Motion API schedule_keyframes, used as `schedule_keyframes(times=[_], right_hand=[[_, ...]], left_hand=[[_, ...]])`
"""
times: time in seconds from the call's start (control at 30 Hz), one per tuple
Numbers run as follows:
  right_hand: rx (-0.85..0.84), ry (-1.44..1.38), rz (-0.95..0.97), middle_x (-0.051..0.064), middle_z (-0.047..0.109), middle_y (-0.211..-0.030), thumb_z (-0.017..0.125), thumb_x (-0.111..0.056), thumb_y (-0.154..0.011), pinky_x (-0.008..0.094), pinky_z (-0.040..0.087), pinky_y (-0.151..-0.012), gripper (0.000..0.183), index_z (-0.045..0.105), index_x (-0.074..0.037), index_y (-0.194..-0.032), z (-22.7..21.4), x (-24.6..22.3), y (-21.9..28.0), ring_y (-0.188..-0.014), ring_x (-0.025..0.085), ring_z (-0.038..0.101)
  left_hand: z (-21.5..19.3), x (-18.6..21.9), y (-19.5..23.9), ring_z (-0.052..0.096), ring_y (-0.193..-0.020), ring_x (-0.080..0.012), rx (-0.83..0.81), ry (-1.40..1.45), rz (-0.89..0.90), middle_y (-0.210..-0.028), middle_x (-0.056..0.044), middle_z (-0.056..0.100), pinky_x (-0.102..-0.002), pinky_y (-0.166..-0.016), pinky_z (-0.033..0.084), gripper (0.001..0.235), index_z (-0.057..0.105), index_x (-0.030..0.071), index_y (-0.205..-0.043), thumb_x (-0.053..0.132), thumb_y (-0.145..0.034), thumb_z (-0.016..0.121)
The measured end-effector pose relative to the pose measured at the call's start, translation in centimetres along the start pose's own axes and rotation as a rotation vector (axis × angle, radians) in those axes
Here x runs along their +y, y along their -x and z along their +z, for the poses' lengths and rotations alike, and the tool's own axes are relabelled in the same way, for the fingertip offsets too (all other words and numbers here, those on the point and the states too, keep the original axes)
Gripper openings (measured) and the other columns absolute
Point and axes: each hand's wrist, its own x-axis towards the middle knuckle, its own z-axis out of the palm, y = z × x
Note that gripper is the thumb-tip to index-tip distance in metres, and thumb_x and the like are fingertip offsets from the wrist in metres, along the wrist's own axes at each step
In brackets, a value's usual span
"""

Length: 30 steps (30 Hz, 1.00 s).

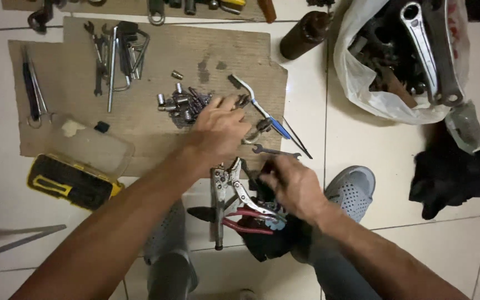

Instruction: The person cleans a bicycle derailleur held in a clamp using a toothbrush and a black cloth. They scrub the metal components with the brush and wipe them down with the cloth, handling the part with both hands throughout the process.

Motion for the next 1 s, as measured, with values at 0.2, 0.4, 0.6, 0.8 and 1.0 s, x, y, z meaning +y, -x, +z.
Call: schedule_keyframes(times=[0.2, 0.4, 0.6, 0.8, 1.0], right_hand=[[0.001, -0.760, 0.276, 0.025, 0.064, -0.120, 0.086, -0.021, -0.077, 0.044, 0.061, -0.084, 0.081, 0.047, 0.001, -0.145, -7.8, -2.2, -2.1, -0.101, 0.032, 0.068], [-0.125, -1.230, 0.140, 0.024, 0.045, -0.146, 0.067, -0.059, -0.083, 0.050, 0.054, -0.095, 0.103, 0.023, -0.005, -0.159, -15.0, -5.8, 0.1, -0.124, 0.037, 0.058], [-0.441, -1.466, 0.146, 0.031, 0.051, -0.138, 0.035, -0.085, -0.084, 0.057, 0.057, -0.091, 0.110, 0.034, 0.002, -0.152, -21.1, -12.1, 5.2, -0.117, 0.047, 0.064], [-0.299, -1.555, -0.123, 0.023, 0.068, -0.129, 0.052, -0.071, -0.088, 0.060, 0.048, -0.101, 0.086, 0.057, 0.000, -0.136, -25.2, -15.6, 10.4, -0.119, 0.041, 0.065], [0.083, -1.538, -0.346, 0.019, 0.070, -0.121, 0.073, -0.039, -0.083, 0.059, 0.047, -0.105, 0.062, 0.062, 0.001, -0.129, -30.3, -20.5, 13.7, -0.113, 0.041, 0.068]], left_hand=[[-11.5, 2.3, -4.3, 0.062, -0.117, -0.0209, -0.683, 0.543, -0.589, -0.088, -0.001, 0.077, -0.045, -0.113, 0.027, 0.030, 0.074, 0.022, -0.110, 0.046, -0.094, 0.066], [-20.9, 6.3, -6.0, 0.071, -0.087, -0.0185, -0.558, 1.174, -0.801, -0.091, -0.008, 0.082, -0.036, -0.089, 0.056, 0.034, 0.083, 0.012, -0.105, 0.026, -0.075, 0.087], [-27.9, 10.9, -8.3, 0.066, -0.091, -0.0136, -0.540, 1.329, -0.510, -0.092, -0.005, 0.079, -0.035, -0.089, 0.056, 0.030, 0.079, 0.009, -0.107, 0.014, -0.079, 0.086], [-36.8, 16.3, -9.3, 0.066, -0.095, -0.0119, -0.543, 1.145, -0.349, -0.094, 0.001, 0.079, -0.036, -0.095, 0.054, 0.034, 0.082, 0.015, -0.105, 0.021, -0.072, 0.090], [-40.7, 21.3, -7.7, 0.059, -0.127, -0.0349, 0.062, 0.781, -0.279, -0.127, -0.016, 0.067, -0.047, -0.110, 0.043, 0.057, 0.070, 0.016, -0.130, 0.036, -0.078, 0.086]])
